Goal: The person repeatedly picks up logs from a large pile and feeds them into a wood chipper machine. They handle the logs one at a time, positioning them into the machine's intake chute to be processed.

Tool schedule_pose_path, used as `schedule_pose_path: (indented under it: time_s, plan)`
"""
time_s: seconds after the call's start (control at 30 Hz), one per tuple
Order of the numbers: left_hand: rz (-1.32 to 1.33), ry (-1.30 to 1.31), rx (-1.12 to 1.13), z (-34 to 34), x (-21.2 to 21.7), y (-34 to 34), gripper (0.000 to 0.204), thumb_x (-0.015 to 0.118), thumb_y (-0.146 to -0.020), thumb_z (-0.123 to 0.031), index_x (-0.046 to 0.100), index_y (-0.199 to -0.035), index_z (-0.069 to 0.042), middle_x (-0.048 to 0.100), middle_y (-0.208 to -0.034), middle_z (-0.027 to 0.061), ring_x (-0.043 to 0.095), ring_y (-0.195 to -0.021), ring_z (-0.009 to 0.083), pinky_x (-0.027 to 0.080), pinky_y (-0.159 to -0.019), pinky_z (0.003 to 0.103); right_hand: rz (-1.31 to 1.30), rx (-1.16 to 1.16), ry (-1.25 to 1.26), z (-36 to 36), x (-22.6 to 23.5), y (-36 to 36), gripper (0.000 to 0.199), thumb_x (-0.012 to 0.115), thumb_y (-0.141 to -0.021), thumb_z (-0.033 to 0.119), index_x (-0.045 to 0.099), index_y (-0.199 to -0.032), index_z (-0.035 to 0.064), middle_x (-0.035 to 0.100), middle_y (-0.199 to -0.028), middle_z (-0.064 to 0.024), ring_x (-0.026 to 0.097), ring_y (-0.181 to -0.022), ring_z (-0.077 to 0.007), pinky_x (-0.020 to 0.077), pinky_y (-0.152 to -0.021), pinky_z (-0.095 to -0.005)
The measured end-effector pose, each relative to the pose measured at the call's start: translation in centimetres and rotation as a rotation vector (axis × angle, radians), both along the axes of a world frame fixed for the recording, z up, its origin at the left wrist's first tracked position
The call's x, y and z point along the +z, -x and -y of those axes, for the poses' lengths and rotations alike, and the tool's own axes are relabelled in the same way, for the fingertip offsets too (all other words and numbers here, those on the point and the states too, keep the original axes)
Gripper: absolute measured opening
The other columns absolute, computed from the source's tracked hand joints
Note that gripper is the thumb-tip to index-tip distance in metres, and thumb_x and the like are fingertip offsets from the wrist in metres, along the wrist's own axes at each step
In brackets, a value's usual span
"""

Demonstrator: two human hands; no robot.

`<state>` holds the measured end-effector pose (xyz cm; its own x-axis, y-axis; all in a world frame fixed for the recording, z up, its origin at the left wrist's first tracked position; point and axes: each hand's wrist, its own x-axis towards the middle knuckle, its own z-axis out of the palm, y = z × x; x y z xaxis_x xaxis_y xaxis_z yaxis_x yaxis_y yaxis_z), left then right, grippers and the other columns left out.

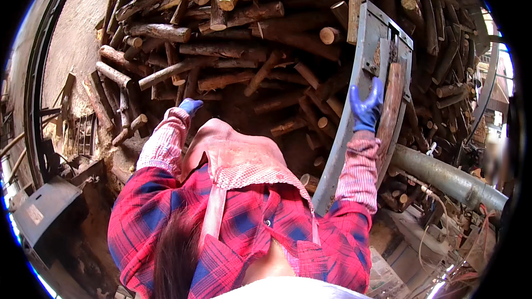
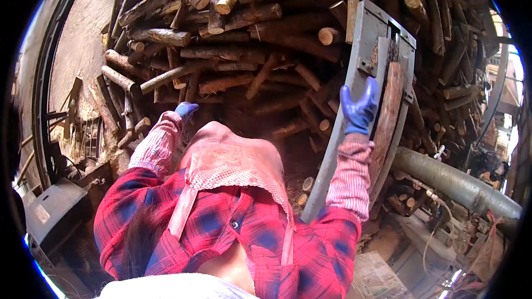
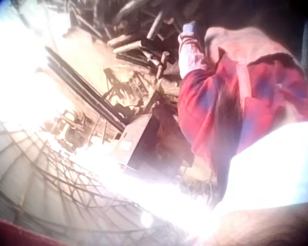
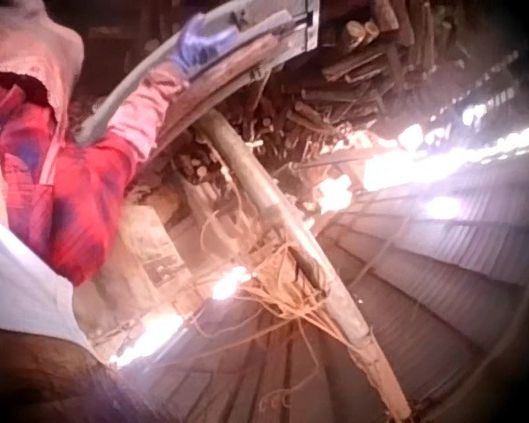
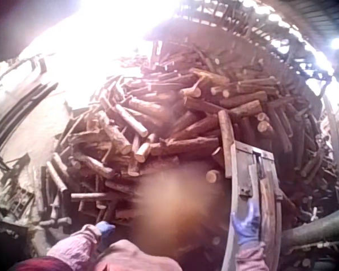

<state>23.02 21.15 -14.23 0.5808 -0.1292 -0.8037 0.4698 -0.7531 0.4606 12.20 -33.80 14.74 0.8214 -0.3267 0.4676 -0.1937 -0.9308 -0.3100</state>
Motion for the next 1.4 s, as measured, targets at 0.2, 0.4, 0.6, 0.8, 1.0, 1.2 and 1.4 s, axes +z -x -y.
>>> schedule_pose_path:
  time_s: [0.2,0.4,0.6,0.8,1.0,1.2,1.4]
  plan:
    - [0.046,0.193,-0.199,11.3,-3.1,-14.6,0.036,0.068,-0.077,-0.036,0.072,-0.084,-0.001,0.067,-0.073,0.0156,0.063,-0.069,0.0279,0.049,-0.066,0.040,-0.281,-0.131,0.298,3.8,-3.3,-9.0,0.077,0.072,-0.075,0.041,0.048,-0.133,-0.0040,0.048,-0.135,-0.0272,0.046,-0.126,-0.0417,0.0355,-0.108,-0.0481]
    - [0.495,0.082,-0.288,28.5,6.6,-29.9,0.086,0.071,-0.071,-0.049,0.042,-0.137,-0.002,0.053,-0.130,0.0242,0.052,-0.121,0.0368,0.042,-0.103,0.043,-0.396,-0.226,0.439,3.9,-5.2,-11.3,0.071,0.068,-0.076,0.049,0.052,-0.134,0.0105,0.046,-0.139,-0.0224,0.045,-0.127,-0.0371,0.0320,-0.109,-0.0502]
    - [1.196,0.044,-0.646,44.6,8.4,-40.8,0.083,0.075,-0.070,-0.039,0.041,-0.139,-0.009,0.051,-0.134,0.0165,0.049,-0.124,0.0319,0.041,-0.104,0.041,-0.512,-0.302,0.424,3.5,-4.7,-11.5,0.073,0.066,-0.077,0.050,0.050,-0.136,0.0110,0.045,-0.140,-0.0215,0.045,-0.127,-0.0384,0.0300,-0.110,-0.0522]
    - [0.942,-0.159,-0.942,52.0,5.9,-45.6,0.102,0.075,-0.068,-0.042,0.020,-0.150,-0.018,0.044,-0.141,0.0158,0.046,-0.129,0.0338,0.039,-0.105,0.046,-0.507,-0.319,0.319,4.4,-4.4,-13.1,0.068,0.065,-0.076,0.050,0.054,-0.132,0.0135,0.048,-0.137,-0.0173,0.046,-0.125,-0.0338,0.0315,-0.109,-0.0498]
    - [0.872,-0.206,-0.916,51.8,6.9,-45.2,0.101,0.075,-0.067,-0.038,0.021,-0.150,-0.018,0.049,-0.134,0.0173,0.049,-0.124,0.0346,0.041,-0.102,0.047,-0.519,-0.315,0.292,4.3,-4.7,-12.9,0.065,0.066,-0.076,0.049,0.056,-0.129,0.0136,0.047,-0.136,-0.0156,0.046,-0.124,-0.0333,0.0319,-0.109,-0.0491]
    - [1.042,0.104,-1.043,42.2,12.4,-42.7,0.091,0.077,-0.065,-0.030,0.033,-0.143,-0.014,0.055,-0.123,0.0173,0.054,-0.115,0.0361,0.046,-0.095,0.047,-0.471,-0.325,0.367,4.5,-5.5,-12.3,0.067,0.067,-0.074,0.044,0.055,-0.131,0.0113,0.049,-0.136,-0.0191,0.046,-0.126,-0.0365,0.0298,-0.110,-0.0525]
    - [1.371,0.357,-1.299,28.0,17.7,-37.2,0.085,0.071,-0.061,-0.020,0.040,-0.140,-0.015,0.052,-0.128,0.0150,0.054,-0.114,0.0355,0.046,-0.097,0.048,-0.486,-0.362,0.231,5.6,-5.0,-14.2,0.068,0.074,-0.077,0.037,0.052,-0.135,0.0095,0.055,-0.131,-0.0212,0.051,-0.122,-0.0353,0.0383,-0.106,-0.0449]
